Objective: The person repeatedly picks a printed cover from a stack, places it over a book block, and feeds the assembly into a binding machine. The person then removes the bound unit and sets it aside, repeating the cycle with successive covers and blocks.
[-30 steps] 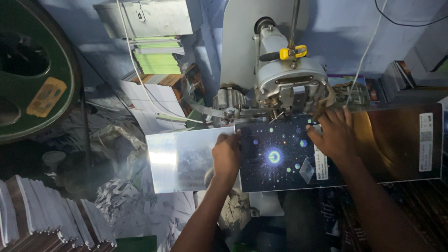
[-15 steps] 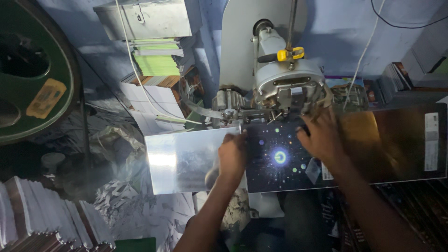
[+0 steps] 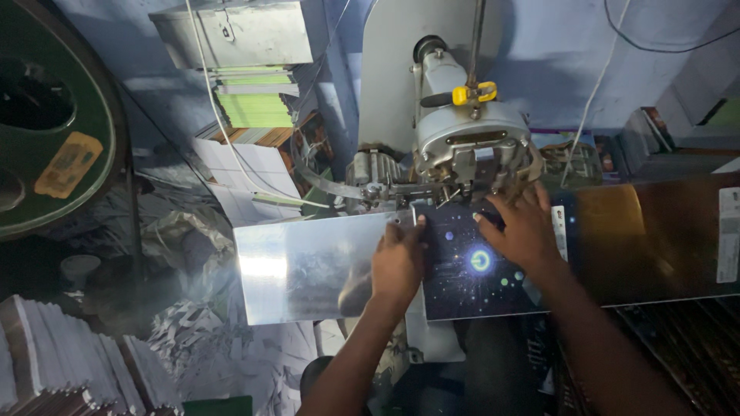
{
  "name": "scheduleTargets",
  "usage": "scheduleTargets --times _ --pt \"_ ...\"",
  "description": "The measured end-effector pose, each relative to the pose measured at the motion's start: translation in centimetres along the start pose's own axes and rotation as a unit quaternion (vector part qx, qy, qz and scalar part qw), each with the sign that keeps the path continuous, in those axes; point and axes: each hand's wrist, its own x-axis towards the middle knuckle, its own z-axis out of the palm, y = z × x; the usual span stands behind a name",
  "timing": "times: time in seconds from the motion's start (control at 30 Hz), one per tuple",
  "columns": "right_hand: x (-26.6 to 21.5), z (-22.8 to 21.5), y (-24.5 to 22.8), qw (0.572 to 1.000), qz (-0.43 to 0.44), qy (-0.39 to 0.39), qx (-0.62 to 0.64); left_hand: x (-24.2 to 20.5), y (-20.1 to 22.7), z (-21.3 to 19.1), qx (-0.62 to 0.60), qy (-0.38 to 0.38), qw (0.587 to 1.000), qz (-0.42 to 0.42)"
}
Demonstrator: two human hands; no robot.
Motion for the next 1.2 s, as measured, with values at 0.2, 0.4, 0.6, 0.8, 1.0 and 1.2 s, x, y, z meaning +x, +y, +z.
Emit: scheduleTargets --times 0.2,0.4,0.6,0.8,1.0,1.2 --pt "-0.3 -0.8 1.6 0.999 -0.026 0.024 -0.023 0.0 0.5 0.0 0.029 -0.029 0.999 0.013" --pt "-0.6 -1.6 2.2 1.0 0.001 -0.001 -0.029 -0.6 -0.1 0.5 0.063 0.002 0.995 0.077" --pt "-0.3 -1.9 2.3 0.999 0.003 -0.007 -0.031 -0.6 -0.2 0.9 0.087 -0.036 0.993 0.067" --pt "-0.3 -2.5 1.9 1.0 -0.019 0.014 -0.01 -0.7 -0.1 0.9 0.075 -0.027 0.994 0.069" --pt "0.9 -4.3 3.3 0.985 0.039 -0.168 -0.02 -0.7 0.5 0.4 0.078 -0.032 0.995 0.059" --pt "3.5 -7.6 9.1 0.926 0.13 -0.343 0.092 -0.6 0.6 0.5 0.067 -0.071 0.995 0.03"
